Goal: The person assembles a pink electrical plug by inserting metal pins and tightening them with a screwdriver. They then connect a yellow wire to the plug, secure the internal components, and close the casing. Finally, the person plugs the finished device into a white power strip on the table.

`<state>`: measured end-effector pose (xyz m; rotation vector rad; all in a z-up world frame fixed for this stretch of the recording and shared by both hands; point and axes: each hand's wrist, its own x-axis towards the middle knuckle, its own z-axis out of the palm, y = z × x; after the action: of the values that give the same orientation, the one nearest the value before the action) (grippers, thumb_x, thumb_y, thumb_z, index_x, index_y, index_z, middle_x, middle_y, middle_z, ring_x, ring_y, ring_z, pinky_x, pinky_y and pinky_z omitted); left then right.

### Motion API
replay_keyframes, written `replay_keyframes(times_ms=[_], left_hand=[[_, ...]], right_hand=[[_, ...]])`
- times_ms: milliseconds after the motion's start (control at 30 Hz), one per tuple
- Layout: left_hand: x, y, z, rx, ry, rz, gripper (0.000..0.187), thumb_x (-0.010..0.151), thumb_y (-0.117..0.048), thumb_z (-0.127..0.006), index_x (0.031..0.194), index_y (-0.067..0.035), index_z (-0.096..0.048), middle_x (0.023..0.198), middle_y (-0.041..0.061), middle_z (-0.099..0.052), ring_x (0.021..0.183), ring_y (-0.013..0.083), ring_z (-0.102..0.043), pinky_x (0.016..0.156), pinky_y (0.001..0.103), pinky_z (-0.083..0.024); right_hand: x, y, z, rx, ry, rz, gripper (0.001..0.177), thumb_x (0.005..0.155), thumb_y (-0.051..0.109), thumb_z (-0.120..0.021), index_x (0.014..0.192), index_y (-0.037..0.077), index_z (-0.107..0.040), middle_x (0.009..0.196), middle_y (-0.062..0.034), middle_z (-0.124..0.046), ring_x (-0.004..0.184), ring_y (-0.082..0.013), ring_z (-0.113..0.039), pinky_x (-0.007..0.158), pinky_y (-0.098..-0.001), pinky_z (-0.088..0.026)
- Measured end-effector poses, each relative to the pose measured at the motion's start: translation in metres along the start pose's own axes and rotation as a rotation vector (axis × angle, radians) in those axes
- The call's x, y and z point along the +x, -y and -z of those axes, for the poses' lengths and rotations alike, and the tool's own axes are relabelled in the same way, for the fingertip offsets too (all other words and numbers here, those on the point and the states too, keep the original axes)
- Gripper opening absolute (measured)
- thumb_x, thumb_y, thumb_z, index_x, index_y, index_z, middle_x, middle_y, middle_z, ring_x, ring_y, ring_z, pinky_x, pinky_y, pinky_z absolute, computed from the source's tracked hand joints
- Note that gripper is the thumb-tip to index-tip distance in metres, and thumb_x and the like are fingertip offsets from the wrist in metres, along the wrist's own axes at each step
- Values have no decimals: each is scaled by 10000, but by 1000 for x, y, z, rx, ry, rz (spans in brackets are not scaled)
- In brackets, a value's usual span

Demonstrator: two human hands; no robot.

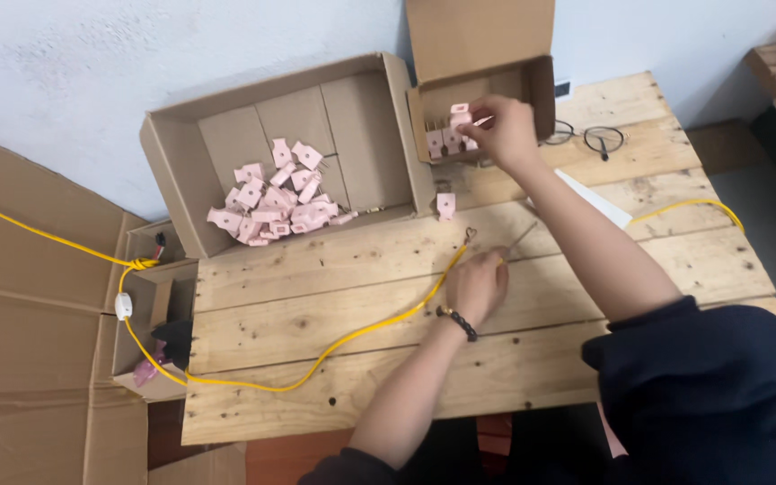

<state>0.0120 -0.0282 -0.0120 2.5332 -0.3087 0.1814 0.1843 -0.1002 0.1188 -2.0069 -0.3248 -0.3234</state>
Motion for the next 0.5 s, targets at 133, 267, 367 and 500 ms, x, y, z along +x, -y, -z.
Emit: replay_keyframes(times_ms=[133, 267, 367, 500], left_hand=[[2, -5, 3, -41, 46, 56, 305, 952, -224, -515, 1206, -181, -678, 933, 108, -756, 777, 392, -707, 592, 515, -521], [5, -8, 13, -64, 83, 62, 337, 953, -213, -492, 1222, -167, -689, 982, 115, -765, 806, 396, -713, 591, 519, -522], [7, -8, 13, -26, 111, 68, 355, 976, -291, -479, 1260, -212, -676, 1035, 97, -759, 898, 373, -735, 707, 518, -561], [5, -11, 15, 9, 103, 87, 371, 1004, -330, -466, 1292, -238, -681, 1067, 90, -766, 982, 362, -762, 838, 527, -606]], right_hand=[[21, 8, -23, -244, -10, 90, 176, 851, 222, -880, 940, 119, -769, 907, -51, -778, 724, -190, -697, 667, -351, -517], [37, 9, -39, -98, -87, -18, 284, 831, 203, -921, 1067, 102, -801, 917, -56, -787, 826, -171, -747, 787, -317, -589], [46, 1, -51, -175, -108, 6, 232, 820, 229, -912, 1022, 179, -811, 857, -11, -790, 824, -198, -773, 755, -332, -600], [51, -7, -60, -306, -19, 6, 205, 947, 226, -767, 1148, 201, -799, 913, -71, -795, 855, -342, -768, 731, -441, -626]])
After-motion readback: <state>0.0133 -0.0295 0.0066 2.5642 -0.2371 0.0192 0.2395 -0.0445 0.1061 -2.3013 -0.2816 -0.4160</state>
